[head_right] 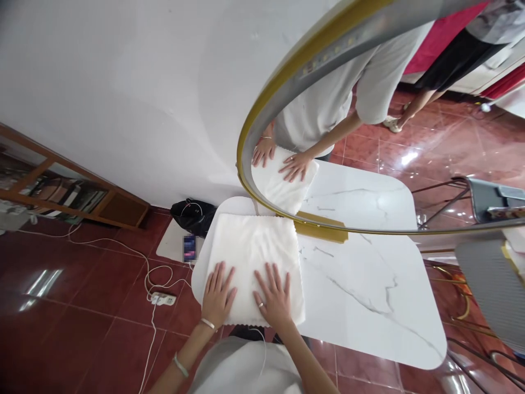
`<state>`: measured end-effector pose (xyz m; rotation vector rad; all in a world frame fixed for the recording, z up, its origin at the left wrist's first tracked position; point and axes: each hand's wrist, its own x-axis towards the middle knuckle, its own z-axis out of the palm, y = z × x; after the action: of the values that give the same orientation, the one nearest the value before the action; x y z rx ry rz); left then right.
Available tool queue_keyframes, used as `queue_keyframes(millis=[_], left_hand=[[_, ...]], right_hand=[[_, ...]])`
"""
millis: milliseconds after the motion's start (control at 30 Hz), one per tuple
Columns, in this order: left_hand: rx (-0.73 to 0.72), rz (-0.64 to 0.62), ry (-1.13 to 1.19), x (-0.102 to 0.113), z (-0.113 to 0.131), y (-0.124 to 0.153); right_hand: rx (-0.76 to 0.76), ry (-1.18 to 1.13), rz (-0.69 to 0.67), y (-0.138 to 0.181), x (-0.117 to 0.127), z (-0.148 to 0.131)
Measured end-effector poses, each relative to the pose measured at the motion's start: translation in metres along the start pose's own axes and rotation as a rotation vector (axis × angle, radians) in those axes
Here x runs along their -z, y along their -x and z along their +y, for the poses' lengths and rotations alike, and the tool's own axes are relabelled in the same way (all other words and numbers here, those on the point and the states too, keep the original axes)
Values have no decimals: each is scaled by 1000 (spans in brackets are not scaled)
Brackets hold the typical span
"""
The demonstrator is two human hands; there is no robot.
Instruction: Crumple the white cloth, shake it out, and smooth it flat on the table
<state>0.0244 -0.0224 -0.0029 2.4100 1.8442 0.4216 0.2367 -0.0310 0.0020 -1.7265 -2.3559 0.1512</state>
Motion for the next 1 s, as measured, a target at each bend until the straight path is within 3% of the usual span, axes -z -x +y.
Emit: queue_keyframes(millis=[100, 300, 433, 567, 833, 900, 1000], left_hand=[[-38, -18, 37, -6, -6, -41], [52, 9, 70, -11, -54, -147], [112, 1, 70, -11, -68, -171], [123, 33, 53, -11, -59, -135], [68, 156, -19, -12, -18, 14], [100, 149, 2, -13, -10, 36], [251, 105, 99, -11, -12, 45]], right_hand=[[-46, 23, 24, -27, -6, 16], [-85, -25, 34, -138, -24, 18], [-130, -64, 16, -173, -30, 8], [-90, -54, 37, -143, -28, -2], [62, -98, 12, -11, -18, -24], [74, -145, -47, 5, -14, -27], [63, -241, -170, 13, -5, -29]])
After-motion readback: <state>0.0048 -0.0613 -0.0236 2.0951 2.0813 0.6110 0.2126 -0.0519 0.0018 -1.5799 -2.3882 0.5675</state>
